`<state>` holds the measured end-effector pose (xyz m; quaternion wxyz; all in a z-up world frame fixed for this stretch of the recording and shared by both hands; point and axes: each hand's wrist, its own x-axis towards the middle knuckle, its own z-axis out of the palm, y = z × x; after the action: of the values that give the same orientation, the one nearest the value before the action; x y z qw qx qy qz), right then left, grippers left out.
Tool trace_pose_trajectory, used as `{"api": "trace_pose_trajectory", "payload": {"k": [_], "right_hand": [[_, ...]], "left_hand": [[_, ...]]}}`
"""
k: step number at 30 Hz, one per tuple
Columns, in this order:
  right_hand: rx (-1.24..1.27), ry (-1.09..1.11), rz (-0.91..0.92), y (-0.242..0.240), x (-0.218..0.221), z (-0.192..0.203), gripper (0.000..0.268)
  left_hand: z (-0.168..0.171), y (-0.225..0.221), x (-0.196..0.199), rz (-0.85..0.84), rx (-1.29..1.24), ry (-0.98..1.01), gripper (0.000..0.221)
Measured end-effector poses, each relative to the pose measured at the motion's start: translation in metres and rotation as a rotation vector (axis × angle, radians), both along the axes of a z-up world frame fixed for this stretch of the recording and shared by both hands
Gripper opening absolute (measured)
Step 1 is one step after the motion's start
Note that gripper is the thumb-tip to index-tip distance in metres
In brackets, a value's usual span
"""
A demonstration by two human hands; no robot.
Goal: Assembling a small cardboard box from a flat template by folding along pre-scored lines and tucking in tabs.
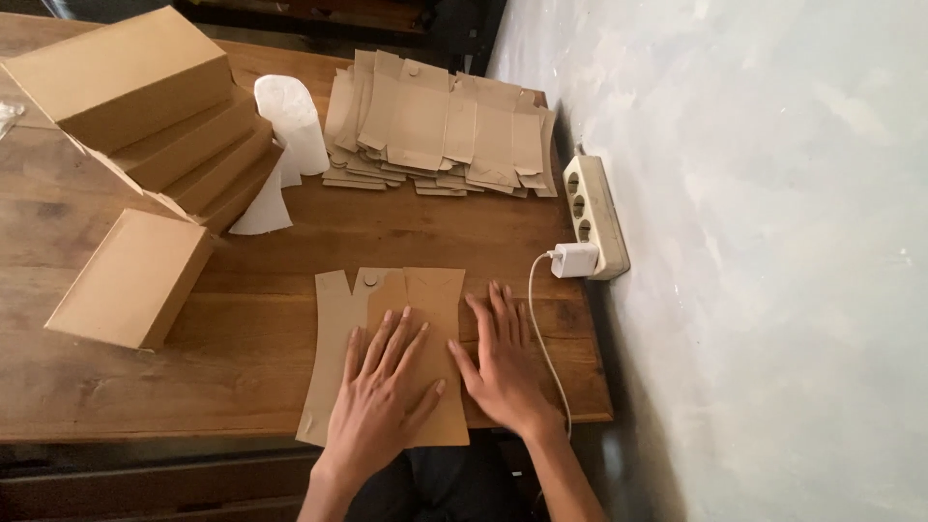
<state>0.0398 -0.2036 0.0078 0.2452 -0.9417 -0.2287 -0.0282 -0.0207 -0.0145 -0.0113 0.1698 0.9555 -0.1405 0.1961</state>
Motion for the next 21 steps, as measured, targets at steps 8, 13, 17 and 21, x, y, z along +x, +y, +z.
{"api": "trace_pose_trajectory", "payload": {"k": [8, 13, 17, 21], "right_hand": [[0.020, -0.008, -0.015, -0.001, -0.054, 0.004, 0.062], [-0.007, -0.086, -0.075, 0.007, -0.042, -0.006, 0.055], [-0.104, -0.173, -0.134, 0.014, -0.011, -0.013, 0.051], [-0.100, -0.059, -0.122, 0.019, 0.021, -0.014, 0.053]], "left_hand": [[-0.001, -0.002, 0.001, 0.017, -0.018, 0.020, 0.067], [0.001, -0.002, 0.000, 0.003, -0.065, 0.058, 0.059], [0.000, -0.004, 0.002, 0.028, -0.084, 0.054, 0.057], [-0.002, -0.005, 0.002, 0.043, -0.090, 0.035, 0.058]]}}
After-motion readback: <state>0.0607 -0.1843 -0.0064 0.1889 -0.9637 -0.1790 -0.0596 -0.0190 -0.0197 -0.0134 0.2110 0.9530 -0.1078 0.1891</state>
